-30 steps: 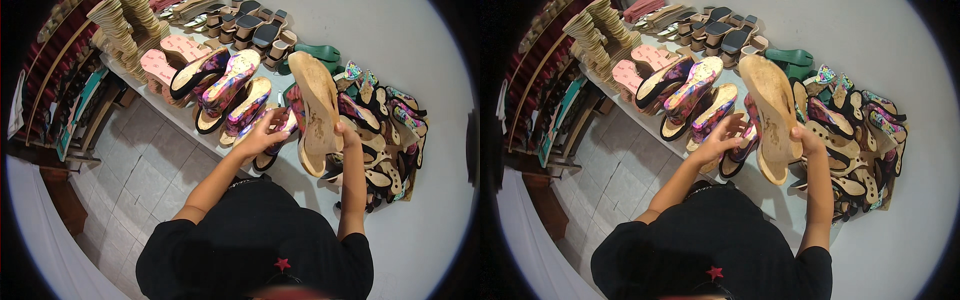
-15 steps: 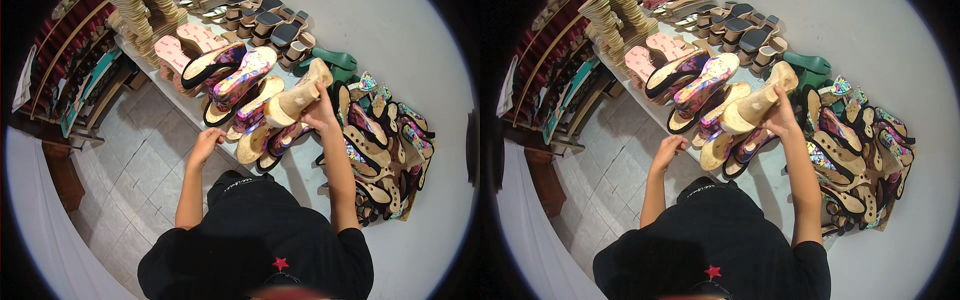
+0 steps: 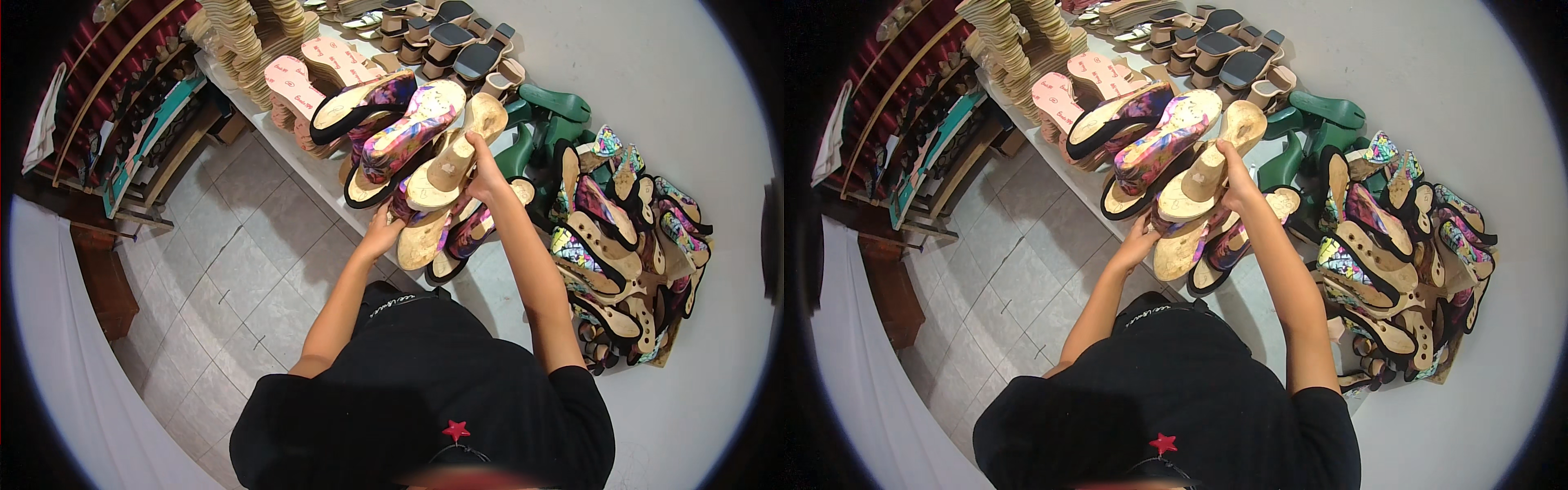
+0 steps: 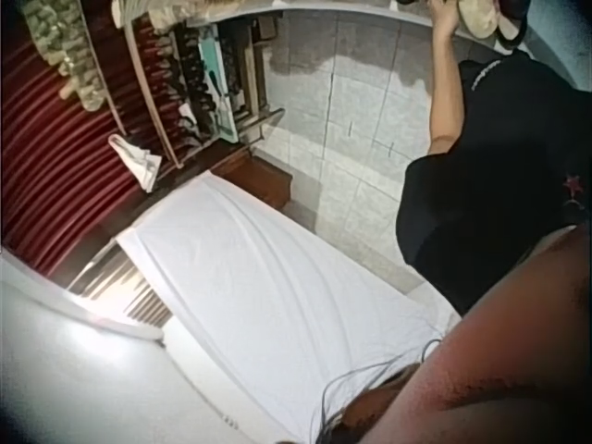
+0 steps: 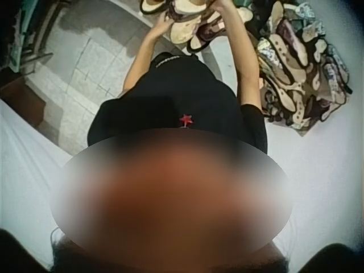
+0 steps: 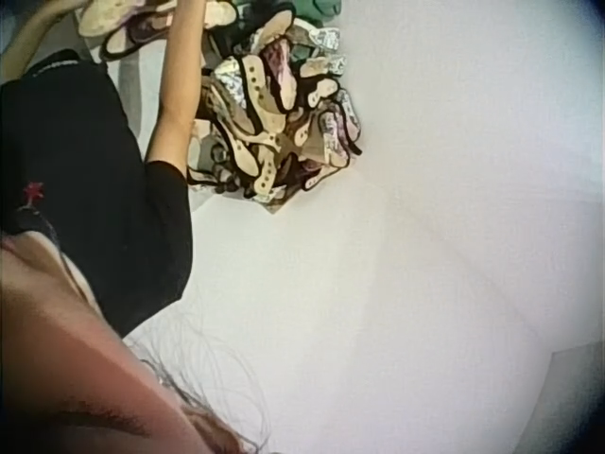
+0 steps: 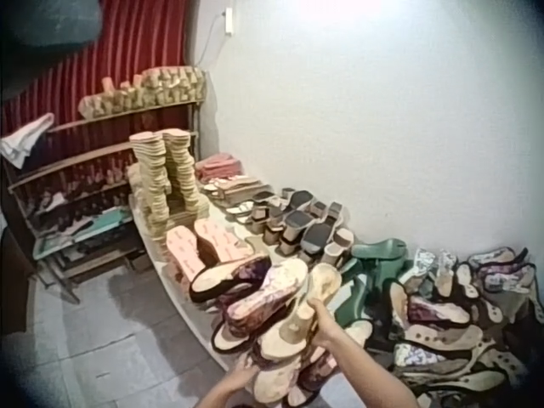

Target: Inspecting and sorting various shoe components and finished high-heeled shoes on a workbench.

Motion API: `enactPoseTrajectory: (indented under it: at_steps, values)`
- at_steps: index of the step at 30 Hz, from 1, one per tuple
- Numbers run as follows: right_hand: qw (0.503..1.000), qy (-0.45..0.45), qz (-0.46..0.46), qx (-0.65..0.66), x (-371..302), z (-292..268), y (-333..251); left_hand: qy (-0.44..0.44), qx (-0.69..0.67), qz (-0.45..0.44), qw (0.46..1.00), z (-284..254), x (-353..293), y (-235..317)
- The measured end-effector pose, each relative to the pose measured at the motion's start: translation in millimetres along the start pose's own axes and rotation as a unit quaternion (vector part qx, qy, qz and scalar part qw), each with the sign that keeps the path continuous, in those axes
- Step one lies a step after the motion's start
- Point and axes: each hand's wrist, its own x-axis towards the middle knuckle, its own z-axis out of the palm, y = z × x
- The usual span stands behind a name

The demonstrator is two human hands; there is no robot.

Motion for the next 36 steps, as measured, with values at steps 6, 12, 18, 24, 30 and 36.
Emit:
enactPoseTrajectory:
  at_steps: [6, 12, 18, 24, 30, 36]
  values:
    - [0.999, 0.03, 0.018, -0.001, 7.1, 3.2, 2.7, 0.011, -0.035, -0.037, 0.999, 7.4, 5.8, 3.9]
    - [1.0, 0.003, 0.005, 0.001, 27.1, 2.6, 15.6, 0.024, -0.024, -0.009, 0.999, 7.0, 9.9, -6.9]
    - [1.0, 0.001, -0.024, -0.013, 26.2, 3.1, 18.3, 0.025, 0.016, -0.005, 1.0, 8.1, 4.7, 3.5]
    - [1.0, 0.001, -0.027, -0.008, 28.5, 1.2, 19.5, 0.038, 0.029, -0.008, 0.999, 10.1, 5.4, -3.8]
    - [1.0, 0.012, -0.017, -0.012, 15.1, 10.0, 10.8, 0.036, 0.031, -0.013, 0.999, 9.8, 4.6, -2.0]
    - [0.998, 0.047, 0.017, -0.027, 3.8, 19.0, 10.4, 0.033, 0.041, 0.007, 0.999, 9.0, 4.2, 2.3]
